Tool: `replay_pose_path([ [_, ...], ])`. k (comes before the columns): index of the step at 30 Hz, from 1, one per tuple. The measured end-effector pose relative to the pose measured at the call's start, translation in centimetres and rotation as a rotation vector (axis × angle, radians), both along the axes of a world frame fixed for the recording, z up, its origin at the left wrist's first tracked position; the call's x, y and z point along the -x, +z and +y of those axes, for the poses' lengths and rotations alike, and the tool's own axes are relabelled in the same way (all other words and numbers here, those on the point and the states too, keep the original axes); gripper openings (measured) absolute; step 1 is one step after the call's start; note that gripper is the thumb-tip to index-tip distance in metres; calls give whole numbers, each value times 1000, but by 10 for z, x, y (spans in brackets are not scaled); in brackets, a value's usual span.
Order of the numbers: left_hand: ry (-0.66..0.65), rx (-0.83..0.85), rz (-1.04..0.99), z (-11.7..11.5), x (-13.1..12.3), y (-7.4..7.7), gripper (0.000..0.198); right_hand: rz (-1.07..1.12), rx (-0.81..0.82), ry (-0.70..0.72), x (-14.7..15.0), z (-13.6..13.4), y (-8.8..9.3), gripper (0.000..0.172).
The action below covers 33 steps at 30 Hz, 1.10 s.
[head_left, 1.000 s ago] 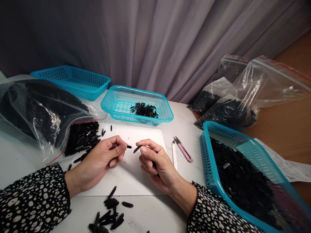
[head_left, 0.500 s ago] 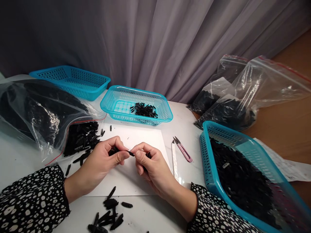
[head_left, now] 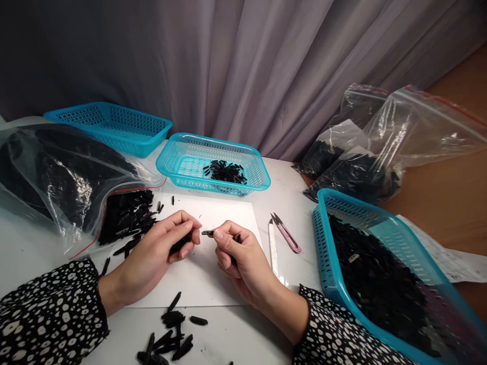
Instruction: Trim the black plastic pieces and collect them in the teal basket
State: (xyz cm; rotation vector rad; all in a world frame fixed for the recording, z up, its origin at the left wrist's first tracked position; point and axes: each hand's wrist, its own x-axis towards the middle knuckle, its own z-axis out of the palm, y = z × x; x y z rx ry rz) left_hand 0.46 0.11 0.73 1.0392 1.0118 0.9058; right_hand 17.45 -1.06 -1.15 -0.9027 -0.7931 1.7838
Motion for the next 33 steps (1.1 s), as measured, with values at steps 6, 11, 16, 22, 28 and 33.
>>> replay_pose_path([
  [6, 13, 48, -25, 1, 0, -3, 15, 26, -10, -6, 0, 0, 0, 34],
  [11, -36, 77, -10, 1, 2, -5, 25, 15, -11, -16, -1, 1, 0, 32],
  [16, -3, 70, -33, 2, 0, -1, 33, 9, -29, -21, -1, 1, -1, 27],
  [22, 28, 126, -125, 1, -2, -1, 33, -8, -77, -18, -1, 2, -2, 23],
  [28, -43, 89, -60, 0, 0, -6, 25, -19, -99, -16, -2, 2, -4, 21],
  [33, -68, 37, -2, 2, 2, -6, 20, 67, -76, 35, -3, 1, -2, 14],
])
